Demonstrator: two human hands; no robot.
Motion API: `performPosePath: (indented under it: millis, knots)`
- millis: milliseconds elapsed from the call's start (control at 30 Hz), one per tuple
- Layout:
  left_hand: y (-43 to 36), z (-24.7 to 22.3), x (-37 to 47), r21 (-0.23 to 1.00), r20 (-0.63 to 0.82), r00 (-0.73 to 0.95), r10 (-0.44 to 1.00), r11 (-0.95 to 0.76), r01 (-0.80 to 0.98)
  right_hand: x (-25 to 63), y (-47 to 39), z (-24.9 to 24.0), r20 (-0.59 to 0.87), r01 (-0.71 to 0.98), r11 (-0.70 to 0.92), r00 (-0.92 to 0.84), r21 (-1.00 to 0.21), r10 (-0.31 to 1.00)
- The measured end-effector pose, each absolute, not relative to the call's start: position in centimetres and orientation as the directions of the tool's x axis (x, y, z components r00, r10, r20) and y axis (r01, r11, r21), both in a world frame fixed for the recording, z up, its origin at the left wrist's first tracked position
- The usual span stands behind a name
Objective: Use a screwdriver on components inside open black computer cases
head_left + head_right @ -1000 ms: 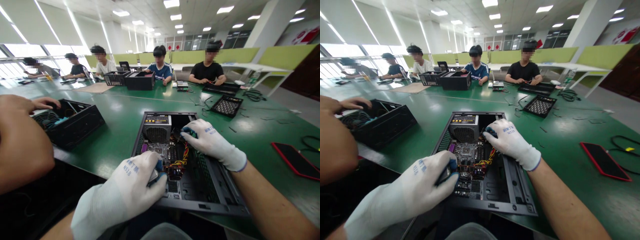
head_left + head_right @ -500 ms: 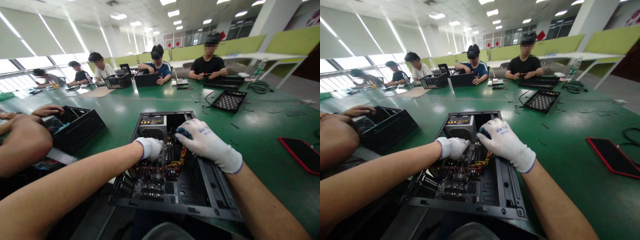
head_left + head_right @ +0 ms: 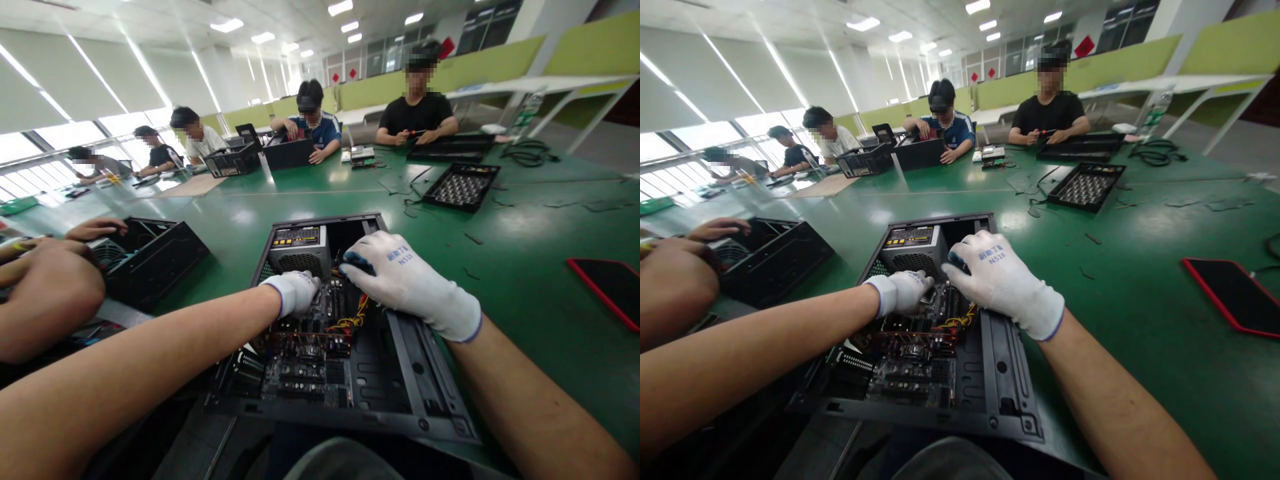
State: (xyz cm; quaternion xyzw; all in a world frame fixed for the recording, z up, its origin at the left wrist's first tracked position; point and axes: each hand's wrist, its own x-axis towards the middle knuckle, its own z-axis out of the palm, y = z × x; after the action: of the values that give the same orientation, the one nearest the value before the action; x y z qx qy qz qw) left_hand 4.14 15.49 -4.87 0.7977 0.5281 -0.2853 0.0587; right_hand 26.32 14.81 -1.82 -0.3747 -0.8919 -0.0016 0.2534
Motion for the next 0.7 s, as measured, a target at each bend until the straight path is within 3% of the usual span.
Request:
performPosePath:
  millis: [200, 700]
  knots:
    - [16.3, -4.4, 5.3, -0.177, -0.499, 0.333, 0.8, -0.47, 0.865, 26.4, 14.7, -1.7, 0.445, 0.676, 0.715, -0.593, -0.178, 0.671]
    - [17.1, -4.7, 4.7, -0.201, -0.549, 0.288, 0.785, -0.458, 0.866, 26.4, 14.7, -2.0, 0.461, 0.665, 0.729, -0.602, -0.164, 0.653]
